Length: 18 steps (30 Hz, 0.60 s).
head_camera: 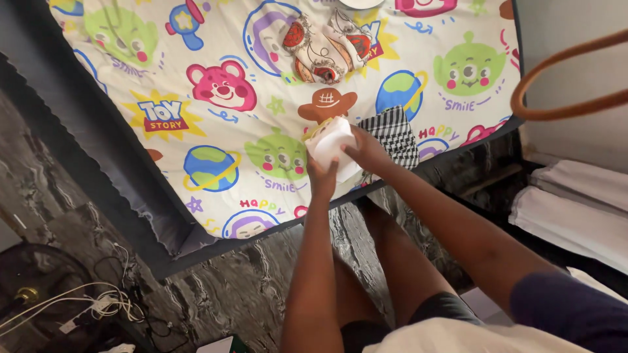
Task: Folding clothes and fabric on a bed and storing them in a closet.
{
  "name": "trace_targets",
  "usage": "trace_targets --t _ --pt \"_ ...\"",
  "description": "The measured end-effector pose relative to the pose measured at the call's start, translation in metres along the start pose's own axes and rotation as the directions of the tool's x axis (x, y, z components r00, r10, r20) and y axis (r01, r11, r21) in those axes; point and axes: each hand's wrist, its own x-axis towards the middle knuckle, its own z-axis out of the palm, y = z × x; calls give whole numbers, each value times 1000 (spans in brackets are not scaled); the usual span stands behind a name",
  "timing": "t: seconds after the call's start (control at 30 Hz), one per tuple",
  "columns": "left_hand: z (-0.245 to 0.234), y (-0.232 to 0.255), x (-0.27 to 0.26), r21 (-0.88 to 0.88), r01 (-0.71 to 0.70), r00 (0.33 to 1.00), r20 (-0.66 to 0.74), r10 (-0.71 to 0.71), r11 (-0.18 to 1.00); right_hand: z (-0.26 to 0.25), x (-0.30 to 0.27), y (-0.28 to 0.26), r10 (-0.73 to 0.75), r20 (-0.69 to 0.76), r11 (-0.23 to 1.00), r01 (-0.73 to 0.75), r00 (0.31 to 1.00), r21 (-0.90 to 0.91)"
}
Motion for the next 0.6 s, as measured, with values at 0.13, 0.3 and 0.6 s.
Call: trace_targets --t 0.13,0.3,0.6 --pt "3 33 -6 102 -31 1000 1 31 994 -18 3 -21 37 39 990 -42 999 131" --pt "6 52 -11 203 -71 995 -55 84 977 -26 -2 -36 73 156 988 -94 985 126" --pt "3 22 -22 133 195 978 -107 -182 972 -13 -5 -14 26 17 964 -20 1000 -267"
